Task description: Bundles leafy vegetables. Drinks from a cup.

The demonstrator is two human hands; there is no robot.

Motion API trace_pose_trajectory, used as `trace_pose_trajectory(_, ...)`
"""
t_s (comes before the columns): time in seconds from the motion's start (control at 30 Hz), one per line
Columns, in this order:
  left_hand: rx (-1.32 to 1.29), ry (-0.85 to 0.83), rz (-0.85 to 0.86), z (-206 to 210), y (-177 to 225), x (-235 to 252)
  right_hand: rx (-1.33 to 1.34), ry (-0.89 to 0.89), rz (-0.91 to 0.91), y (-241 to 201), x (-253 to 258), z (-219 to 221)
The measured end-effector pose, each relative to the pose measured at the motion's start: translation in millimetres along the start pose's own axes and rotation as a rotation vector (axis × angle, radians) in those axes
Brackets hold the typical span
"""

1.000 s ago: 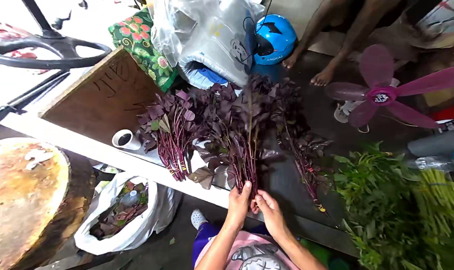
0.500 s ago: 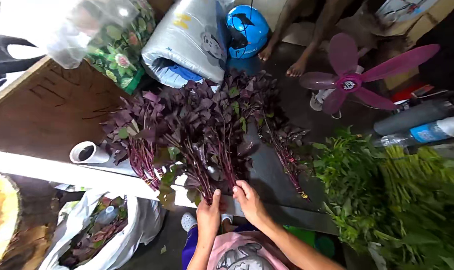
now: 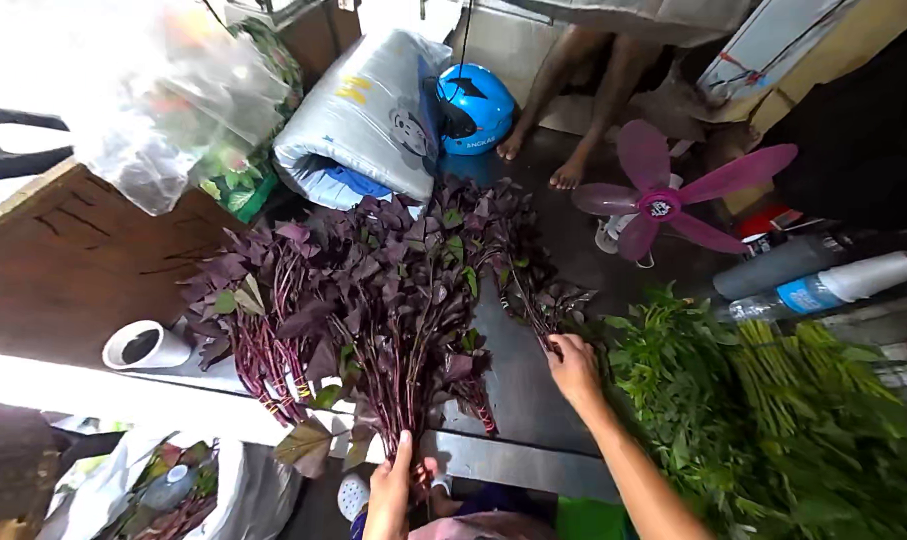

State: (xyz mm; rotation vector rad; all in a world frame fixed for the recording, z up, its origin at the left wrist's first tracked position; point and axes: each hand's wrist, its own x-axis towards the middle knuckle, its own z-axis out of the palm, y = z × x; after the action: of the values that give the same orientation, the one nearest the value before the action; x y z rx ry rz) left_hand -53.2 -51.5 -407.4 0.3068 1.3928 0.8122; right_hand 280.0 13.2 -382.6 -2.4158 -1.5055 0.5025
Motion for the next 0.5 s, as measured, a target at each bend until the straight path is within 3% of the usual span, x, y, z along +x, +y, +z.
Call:
trace_pose_trajectory(0.13, -0.287, -0.270, -0.108, -8.4, -4.2, -5.7, -0.128, -0.076, 0.098, 54.9, 42.6, 6.7)
trace_pose_trajectory(0.2, -0.478, -0.504, -0.064, -11.3, 4.3, -9.4, 0.097, -0.073, 0.013, 62.1, 43.0, -1.4)
trace_pose_trajectory(0.27, -0.552, -0.654, -0.049, -10.2, 16.8, -11.0, 0.486, -0.003, -0.015, 56.3, 34.8, -24.0)
trace_pose_trajectory(0.37, -0.515, -0.713, 0.000, 0.0, 29.1, -10.5, 1.011, 0.082, -0.059, 47.0, 15.6, -64.1)
trace_pose_trajectory(0.5, -0.485, -0.669, 0.214, 22.0, 47.9, -22.5, 1.252, 0.082, -0.154, 38.5, -13.0, -103.1)
